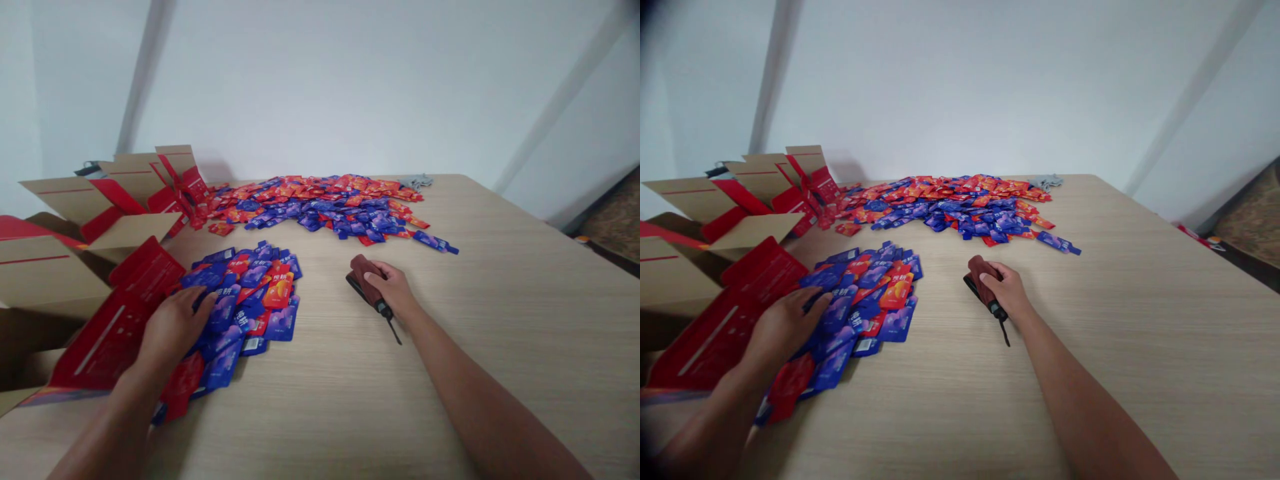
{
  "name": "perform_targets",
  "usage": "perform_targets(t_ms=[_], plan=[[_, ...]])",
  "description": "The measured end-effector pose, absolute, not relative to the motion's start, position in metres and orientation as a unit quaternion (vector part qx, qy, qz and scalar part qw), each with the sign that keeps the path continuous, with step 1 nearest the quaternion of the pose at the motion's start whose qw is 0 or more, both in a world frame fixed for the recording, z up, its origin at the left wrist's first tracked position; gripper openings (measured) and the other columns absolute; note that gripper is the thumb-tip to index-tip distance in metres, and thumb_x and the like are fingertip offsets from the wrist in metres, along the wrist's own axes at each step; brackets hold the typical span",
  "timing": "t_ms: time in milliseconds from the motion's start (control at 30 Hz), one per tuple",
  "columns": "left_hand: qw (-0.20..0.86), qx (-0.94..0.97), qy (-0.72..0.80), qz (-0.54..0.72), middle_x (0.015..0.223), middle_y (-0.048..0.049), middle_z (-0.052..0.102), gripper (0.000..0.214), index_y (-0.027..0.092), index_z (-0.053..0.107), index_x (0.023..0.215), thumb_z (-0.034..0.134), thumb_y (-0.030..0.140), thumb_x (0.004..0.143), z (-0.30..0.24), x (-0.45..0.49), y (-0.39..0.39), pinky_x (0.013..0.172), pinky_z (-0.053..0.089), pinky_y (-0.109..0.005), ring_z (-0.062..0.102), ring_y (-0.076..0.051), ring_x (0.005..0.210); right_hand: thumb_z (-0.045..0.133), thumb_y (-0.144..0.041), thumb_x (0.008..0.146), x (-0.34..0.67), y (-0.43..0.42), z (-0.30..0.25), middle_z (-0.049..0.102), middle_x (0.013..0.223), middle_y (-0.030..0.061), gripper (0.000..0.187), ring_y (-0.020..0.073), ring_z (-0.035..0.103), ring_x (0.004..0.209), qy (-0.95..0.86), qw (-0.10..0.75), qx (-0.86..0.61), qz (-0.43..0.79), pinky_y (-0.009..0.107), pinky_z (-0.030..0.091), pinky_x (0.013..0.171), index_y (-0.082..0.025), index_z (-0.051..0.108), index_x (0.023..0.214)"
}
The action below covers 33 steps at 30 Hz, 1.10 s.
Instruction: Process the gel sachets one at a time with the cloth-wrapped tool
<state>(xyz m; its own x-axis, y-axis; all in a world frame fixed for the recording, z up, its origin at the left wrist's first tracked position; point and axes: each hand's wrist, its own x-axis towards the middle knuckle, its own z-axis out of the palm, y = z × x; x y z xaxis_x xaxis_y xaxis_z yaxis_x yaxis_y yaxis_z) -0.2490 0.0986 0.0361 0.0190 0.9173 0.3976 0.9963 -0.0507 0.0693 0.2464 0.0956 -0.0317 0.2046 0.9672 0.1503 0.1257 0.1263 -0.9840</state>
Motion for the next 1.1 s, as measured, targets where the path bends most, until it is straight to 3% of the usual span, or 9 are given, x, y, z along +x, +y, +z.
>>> perform_targets(t_ms=[133,400,667,867,1000,1100], plan=[[0.112,-0.715,-0.672,-0.156,0.123,-0.0127,0.080,0.058,0.023,0.077,0.115,0.039,0.065,0.103,0.033,-0.253,0.105,0.104,0.059,-0.044,0.076,-0.034,0.116,0.080,-0.045,0.082,0.245,0.094,-0.029,0.083,0.116,0.0065,0.046,0.0316,0.075,0.107,-0.496,0.559,-0.536,0.393,0.044,0.055,0.099,-0.021,0.080,0.122],[0.118,-0.764,-0.601,-0.205,0.120,-0.0128,0.081,0.046,0.022,0.078,0.107,0.048,0.056,0.101,0.063,-0.201,0.135,0.107,0.059,-0.047,0.076,-0.034,0.115,0.082,-0.047,0.085,0.248,0.099,-0.036,0.083,0.116,0.0063,0.045,0.0314,0.075,0.106,-0.491,0.572,-0.499,0.428,0.045,0.055,0.099,-0.023,0.080,0.122],[0.074,-0.832,-0.502,-0.225,0.127,-0.0134,0.079,0.043,0.019,0.077,0.120,0.052,0.049,0.101,0.079,-0.089,0.197,0.114,0.054,-0.046,0.072,-0.033,0.121,0.085,-0.052,0.083,0.249,0.100,-0.035,0.082,0.122,0.0061,0.051,0.0322,0.075,0.112,-0.459,0.586,-0.471,0.472,0.044,0.056,0.102,-0.025,0.079,0.126],[0.011,-0.836,-0.519,-0.180,0.144,-0.0175,0.069,0.049,0.015,0.067,0.139,0.062,0.040,0.097,0.043,-0.022,0.272,0.122,0.045,-0.043,0.061,-0.035,0.138,0.085,-0.052,0.084,0.250,0.100,-0.030,0.082,0.123,0.0058,0.051,0.0325,0.075,0.113,-0.451,0.588,-0.456,0.493,0.044,0.056,0.103,-0.026,0.079,0.126],[-0.013,-0.810,-0.562,-0.169,0.148,-0.0216,0.064,0.056,0.013,0.063,0.143,0.067,0.035,0.092,0.007,0.005,0.320,0.118,0.047,-0.043,0.060,-0.036,0.138,0.087,-0.054,0.081,0.250,0.101,-0.028,0.083,0.120,0.0054,0.052,0.0325,0.076,0.108,-0.433,0.588,-0.466,0.500,0.043,0.058,0.097,-0.026,0.079,0.124],[-0.021,-0.772,-0.608,-0.187,0.156,-0.0279,0.055,0.067,0.007,0.051,0.154,0.058,0.043,0.098,-0.013,0.015,0.352,0.120,0.045,-0.046,0.055,-0.038,0.145,0.087,-0.053,0.080,0.249,0.101,-0.027,0.083,0.116,0.0046,0.049,0.0309,0.076,0.103,-0.420,0.591,-0.469,0.504,0.041,0.059,0.093,-0.026,0.080,0.122]])
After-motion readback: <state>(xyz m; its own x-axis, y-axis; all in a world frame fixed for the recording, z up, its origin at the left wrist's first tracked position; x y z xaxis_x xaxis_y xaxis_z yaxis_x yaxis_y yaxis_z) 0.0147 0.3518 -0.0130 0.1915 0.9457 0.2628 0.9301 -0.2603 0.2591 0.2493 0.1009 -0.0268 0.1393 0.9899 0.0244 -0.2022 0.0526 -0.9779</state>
